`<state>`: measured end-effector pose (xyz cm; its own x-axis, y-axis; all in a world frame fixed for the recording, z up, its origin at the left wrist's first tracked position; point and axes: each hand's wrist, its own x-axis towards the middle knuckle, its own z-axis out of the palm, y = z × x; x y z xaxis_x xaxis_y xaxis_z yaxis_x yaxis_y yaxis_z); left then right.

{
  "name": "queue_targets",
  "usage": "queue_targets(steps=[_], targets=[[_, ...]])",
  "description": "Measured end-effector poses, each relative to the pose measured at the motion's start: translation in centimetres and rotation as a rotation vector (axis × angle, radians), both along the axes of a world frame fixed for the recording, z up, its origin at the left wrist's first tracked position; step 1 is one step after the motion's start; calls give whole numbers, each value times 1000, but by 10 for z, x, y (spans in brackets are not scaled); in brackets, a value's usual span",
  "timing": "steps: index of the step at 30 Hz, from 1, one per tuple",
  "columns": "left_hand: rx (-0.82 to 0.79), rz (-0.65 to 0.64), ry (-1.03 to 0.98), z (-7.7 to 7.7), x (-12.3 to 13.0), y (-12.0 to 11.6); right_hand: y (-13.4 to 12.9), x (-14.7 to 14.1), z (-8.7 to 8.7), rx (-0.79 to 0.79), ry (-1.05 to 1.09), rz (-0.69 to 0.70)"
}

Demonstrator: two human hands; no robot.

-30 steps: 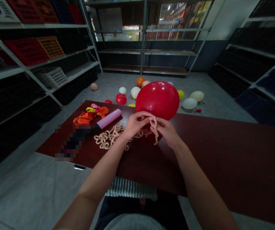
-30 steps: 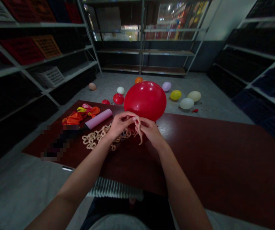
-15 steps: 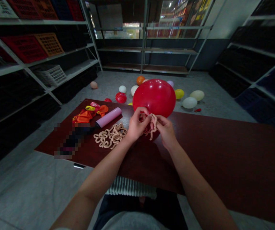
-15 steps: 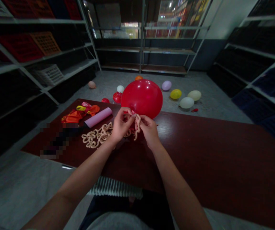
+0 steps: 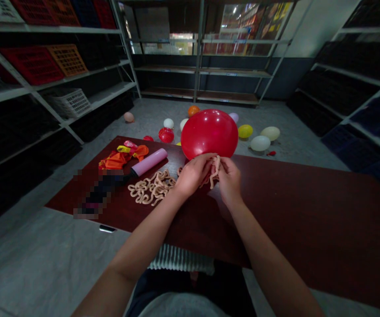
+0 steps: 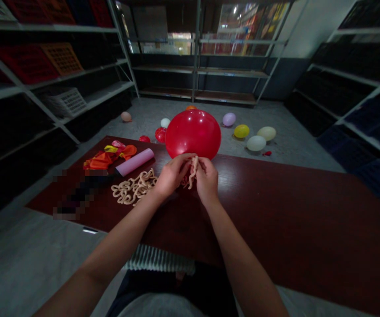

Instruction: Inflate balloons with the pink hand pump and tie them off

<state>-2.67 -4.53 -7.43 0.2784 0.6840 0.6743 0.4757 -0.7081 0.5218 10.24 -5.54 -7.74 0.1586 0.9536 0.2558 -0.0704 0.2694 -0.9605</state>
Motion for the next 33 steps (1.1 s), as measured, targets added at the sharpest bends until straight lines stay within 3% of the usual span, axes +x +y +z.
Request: queue_targets(steps=[11, 18, 23, 29, 33], targets=[[-175, 166, 206, 10, 4, -9, -5, 3, -5, 230, -577, -318], [-263, 128, 67, 12, 4, -12, -3, 12, -10, 323, -777, -292], [-268, 77, -63, 12, 4, -12, -4, 15, -9, 370, -820, -298], [-315, -79, -3, 19, 0, -12, -3, 18, -12, 384, -782, -307], [-290, -57, -9, 14, 2, -13, -3, 17, -11, 368, -726, -331]])
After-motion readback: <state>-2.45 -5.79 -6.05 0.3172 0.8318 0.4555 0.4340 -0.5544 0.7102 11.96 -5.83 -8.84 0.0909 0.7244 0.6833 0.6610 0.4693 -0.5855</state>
